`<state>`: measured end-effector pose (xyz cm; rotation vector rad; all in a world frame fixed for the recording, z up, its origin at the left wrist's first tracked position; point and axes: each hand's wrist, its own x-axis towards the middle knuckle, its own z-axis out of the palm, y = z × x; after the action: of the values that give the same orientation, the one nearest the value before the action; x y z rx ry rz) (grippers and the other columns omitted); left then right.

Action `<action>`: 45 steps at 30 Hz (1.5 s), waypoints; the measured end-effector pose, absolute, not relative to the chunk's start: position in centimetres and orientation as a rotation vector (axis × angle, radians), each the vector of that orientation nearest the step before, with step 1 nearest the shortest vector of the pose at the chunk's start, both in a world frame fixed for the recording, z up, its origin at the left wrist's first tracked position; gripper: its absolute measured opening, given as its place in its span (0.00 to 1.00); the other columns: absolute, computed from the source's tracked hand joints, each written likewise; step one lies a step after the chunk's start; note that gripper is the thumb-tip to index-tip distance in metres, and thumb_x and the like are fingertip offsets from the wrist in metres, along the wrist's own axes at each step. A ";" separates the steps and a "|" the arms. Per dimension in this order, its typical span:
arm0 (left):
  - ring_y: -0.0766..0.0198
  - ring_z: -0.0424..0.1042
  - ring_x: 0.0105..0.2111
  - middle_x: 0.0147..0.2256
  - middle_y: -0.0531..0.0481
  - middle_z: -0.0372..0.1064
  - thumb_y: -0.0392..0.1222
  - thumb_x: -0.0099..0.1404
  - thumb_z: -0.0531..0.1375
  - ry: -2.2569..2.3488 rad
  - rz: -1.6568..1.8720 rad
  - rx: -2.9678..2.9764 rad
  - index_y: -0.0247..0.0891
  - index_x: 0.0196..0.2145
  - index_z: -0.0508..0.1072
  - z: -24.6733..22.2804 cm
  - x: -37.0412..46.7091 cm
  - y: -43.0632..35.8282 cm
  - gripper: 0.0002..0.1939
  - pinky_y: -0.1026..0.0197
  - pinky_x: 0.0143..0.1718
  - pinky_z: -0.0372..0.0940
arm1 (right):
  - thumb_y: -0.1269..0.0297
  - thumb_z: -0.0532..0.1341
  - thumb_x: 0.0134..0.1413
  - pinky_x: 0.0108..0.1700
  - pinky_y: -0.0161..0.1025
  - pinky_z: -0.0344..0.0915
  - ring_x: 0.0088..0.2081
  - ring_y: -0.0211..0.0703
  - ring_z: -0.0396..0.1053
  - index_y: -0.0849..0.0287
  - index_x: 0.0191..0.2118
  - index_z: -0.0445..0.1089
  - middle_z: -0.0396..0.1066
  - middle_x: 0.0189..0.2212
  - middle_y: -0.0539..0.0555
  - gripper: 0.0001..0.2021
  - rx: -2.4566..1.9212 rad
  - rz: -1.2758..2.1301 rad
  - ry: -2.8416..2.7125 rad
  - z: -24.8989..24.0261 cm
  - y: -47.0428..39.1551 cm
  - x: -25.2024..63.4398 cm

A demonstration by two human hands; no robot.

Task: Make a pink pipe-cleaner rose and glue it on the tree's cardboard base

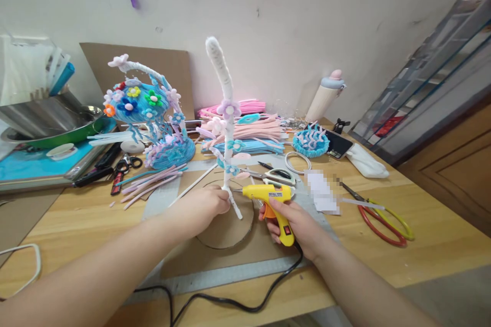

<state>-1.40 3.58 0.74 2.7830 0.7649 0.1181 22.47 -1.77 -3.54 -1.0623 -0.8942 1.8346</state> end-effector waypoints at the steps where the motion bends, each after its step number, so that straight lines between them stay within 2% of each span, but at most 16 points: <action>1: 0.60 0.68 0.38 0.33 0.49 0.71 0.30 0.65 0.50 0.766 0.123 2.789 0.39 0.29 0.72 0.6 -1.4 3.5 0.14 0.62 0.43 0.60 | 0.50 0.61 0.54 0.18 0.30 0.58 0.18 0.28 0.56 0.61 0.33 0.71 0.69 0.30 0.52 0.16 -1.062 1.835 -0.893 -3.6 -1.7 22.5; 6: 0.61 0.70 0.42 0.40 0.49 0.74 0.28 0.64 0.51 0.852 0.177 2.801 0.40 0.39 0.75 -0.1 -1.7 2.6 0.15 0.62 0.46 0.62 | 0.50 0.61 0.54 0.18 0.30 0.58 0.18 0.28 0.56 0.61 0.33 0.71 0.69 0.29 0.52 0.16 -1.045 1.838 -0.887 -3.7 -1.6 22.5; 10: 0.58 0.70 0.46 0.47 0.49 0.73 0.28 0.64 0.51 0.967 0.219 2.817 0.40 0.50 0.72 -0.5 -2.4 1.4 0.20 0.56 0.49 0.63 | 0.51 0.61 0.54 0.18 0.30 0.58 0.18 0.29 0.57 0.61 0.33 0.70 0.68 0.28 0.51 0.16 -1.031 1.843 -0.878 -3.7 -1.6 22.5; 14: 0.57 0.69 0.50 0.51 0.51 0.72 0.27 0.63 0.51 1.022 0.240 2.855 0.44 0.54 0.69 -0.7 -2.7 0.6 0.24 0.48 0.60 0.53 | 0.51 0.62 0.53 0.18 0.31 0.59 0.18 0.29 0.56 0.61 0.33 0.70 0.68 0.29 0.51 0.16 -1.020 1.859 -0.866 -3.6 -1.5 22.6; 29: 0.62 0.72 0.47 0.49 0.53 0.73 0.25 0.61 0.50 1.104 0.339 2.774 0.44 0.48 0.74 -0.8 -2.3 0.4 0.24 0.52 0.57 0.58 | 0.50 0.63 0.52 0.17 0.31 0.59 0.18 0.29 0.57 0.60 0.33 0.71 0.69 0.29 0.51 0.16 -1.032 1.854 -0.849 -3.5 -1.7 22.6; 35: 0.62 0.70 0.50 0.49 0.55 0.73 0.22 0.58 0.48 1.126 0.392 2.742 0.47 0.48 0.73 -0.6 -2.8 0.4 0.28 0.45 0.61 0.49 | 0.51 0.63 0.52 0.17 0.31 0.59 0.17 0.29 0.56 0.61 0.32 0.70 0.68 0.27 0.50 0.16 -1.033 1.842 -0.864 -3.4 -1.6 22.5; 41: 0.59 0.67 0.52 0.53 0.48 0.69 0.25 0.63 0.48 1.147 0.395 2.736 0.41 0.51 0.71 -0.7 -2.7 -0.3 0.24 0.52 0.54 0.61 | 0.51 0.62 0.54 0.18 0.31 0.59 0.18 0.29 0.56 0.61 0.32 0.70 0.67 0.28 0.50 0.15 -1.018 1.845 -0.889 -3.3 -1.7 22.5; 45: 0.57 0.66 0.54 0.56 0.47 0.66 0.25 0.64 0.48 1.140 0.329 2.746 0.40 0.55 0.68 -1.3 -2.8 -0.5 0.25 0.51 0.54 0.62 | 0.51 0.61 0.54 0.18 0.31 0.58 0.18 0.29 0.56 0.61 0.32 0.71 0.68 0.28 0.51 0.15 -1.013 1.849 -0.899 -3.5 -1.6 22.6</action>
<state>-2.82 -0.54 -1.30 2.7461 1.1399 0.3289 22.63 -1.59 -3.46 -1.0133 -0.8986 1.8492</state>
